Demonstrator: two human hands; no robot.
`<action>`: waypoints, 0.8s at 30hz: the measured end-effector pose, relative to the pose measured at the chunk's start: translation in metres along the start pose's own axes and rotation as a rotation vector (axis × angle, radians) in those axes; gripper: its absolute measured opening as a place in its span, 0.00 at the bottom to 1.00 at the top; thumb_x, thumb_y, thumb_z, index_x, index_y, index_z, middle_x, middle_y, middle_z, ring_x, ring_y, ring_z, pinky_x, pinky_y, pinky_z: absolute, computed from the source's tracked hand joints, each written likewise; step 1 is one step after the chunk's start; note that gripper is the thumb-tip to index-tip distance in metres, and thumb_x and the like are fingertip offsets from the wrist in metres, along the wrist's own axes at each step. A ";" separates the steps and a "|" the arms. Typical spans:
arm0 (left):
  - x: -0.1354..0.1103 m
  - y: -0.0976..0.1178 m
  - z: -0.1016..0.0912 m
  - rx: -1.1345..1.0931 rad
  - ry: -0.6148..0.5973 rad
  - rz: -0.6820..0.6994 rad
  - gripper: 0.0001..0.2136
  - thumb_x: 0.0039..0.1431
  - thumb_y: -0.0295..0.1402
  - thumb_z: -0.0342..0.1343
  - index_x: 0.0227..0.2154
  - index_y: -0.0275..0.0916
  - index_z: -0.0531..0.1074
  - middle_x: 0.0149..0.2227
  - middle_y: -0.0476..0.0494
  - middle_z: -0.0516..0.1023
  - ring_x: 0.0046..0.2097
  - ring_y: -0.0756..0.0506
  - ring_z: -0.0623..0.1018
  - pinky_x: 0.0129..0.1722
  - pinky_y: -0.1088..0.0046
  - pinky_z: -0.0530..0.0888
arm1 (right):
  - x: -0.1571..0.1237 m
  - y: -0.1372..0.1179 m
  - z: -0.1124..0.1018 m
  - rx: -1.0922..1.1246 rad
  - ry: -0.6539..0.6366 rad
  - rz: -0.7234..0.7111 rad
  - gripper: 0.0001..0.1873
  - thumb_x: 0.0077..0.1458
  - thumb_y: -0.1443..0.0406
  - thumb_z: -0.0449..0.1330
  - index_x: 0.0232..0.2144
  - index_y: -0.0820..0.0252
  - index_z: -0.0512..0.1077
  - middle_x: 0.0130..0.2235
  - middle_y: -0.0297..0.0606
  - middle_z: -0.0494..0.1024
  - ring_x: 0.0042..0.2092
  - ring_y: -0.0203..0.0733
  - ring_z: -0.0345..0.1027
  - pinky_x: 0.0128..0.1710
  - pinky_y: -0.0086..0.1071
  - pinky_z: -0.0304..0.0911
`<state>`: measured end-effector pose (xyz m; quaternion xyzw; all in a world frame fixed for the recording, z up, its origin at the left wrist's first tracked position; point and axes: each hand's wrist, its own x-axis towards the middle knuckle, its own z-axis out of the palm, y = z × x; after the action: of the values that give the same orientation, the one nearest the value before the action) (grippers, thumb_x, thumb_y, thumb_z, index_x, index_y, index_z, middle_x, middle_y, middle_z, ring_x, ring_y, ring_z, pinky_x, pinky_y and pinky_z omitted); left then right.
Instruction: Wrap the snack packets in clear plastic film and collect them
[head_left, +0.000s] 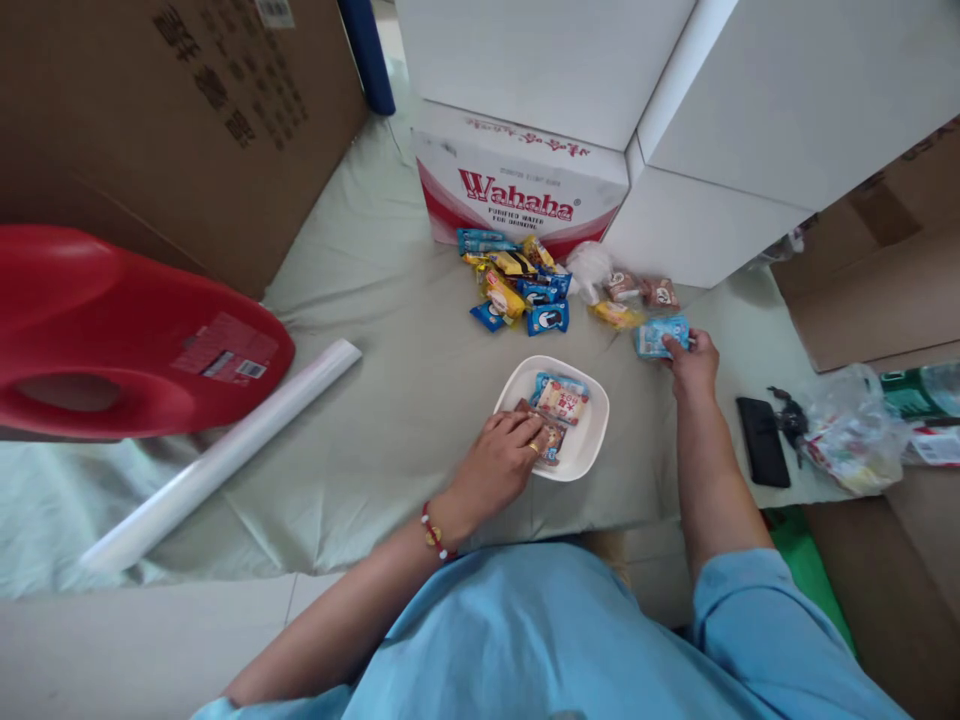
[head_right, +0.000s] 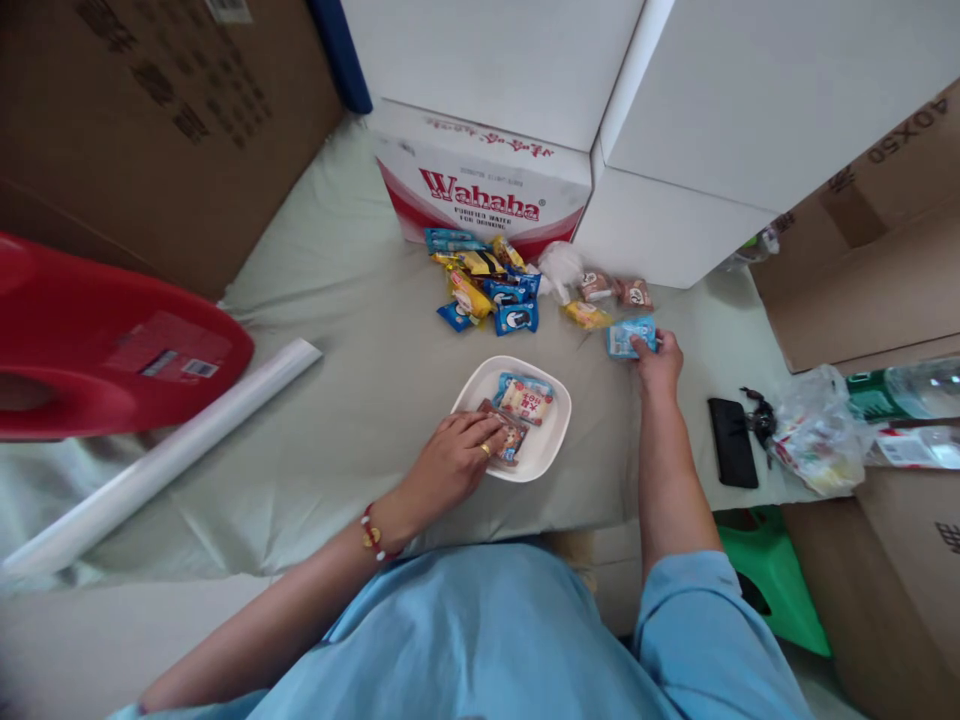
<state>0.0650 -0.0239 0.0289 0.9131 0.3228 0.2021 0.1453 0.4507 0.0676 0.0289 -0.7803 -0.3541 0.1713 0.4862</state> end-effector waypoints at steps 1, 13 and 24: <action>0.000 0.000 0.000 0.002 0.001 0.003 0.16 0.71 0.25 0.51 0.56 0.41 0.76 0.57 0.40 0.80 0.58 0.40 0.75 0.59 0.57 0.69 | -0.007 -0.001 -0.008 0.066 0.020 0.036 0.30 0.44 0.55 0.67 0.48 0.62 0.69 0.38 0.38 0.78 0.35 0.42 0.74 0.37 0.41 0.74; 0.006 0.002 -0.004 0.031 -0.001 -0.026 0.15 0.69 0.26 0.54 0.54 0.43 0.78 0.54 0.42 0.83 0.57 0.39 0.76 0.61 0.53 0.67 | -0.111 -0.105 -0.018 -0.147 -1.189 -0.330 0.23 0.57 0.55 0.67 0.53 0.57 0.77 0.47 0.39 0.82 0.46 0.47 0.75 0.50 0.40 0.71; 0.004 0.008 -0.011 0.069 -0.002 -0.057 0.13 0.70 0.28 0.53 0.51 0.41 0.79 0.54 0.40 0.83 0.57 0.38 0.78 0.60 0.51 0.69 | -0.142 -0.087 0.008 -0.770 -1.106 -0.846 0.19 0.69 0.63 0.55 0.55 0.66 0.76 0.59 0.58 0.76 0.68 0.59 0.61 0.69 0.57 0.54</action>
<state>0.0670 -0.0264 0.0424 0.9083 0.3553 0.1857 0.1197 0.3144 -0.0056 0.0908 -0.4948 -0.8446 0.2004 -0.0403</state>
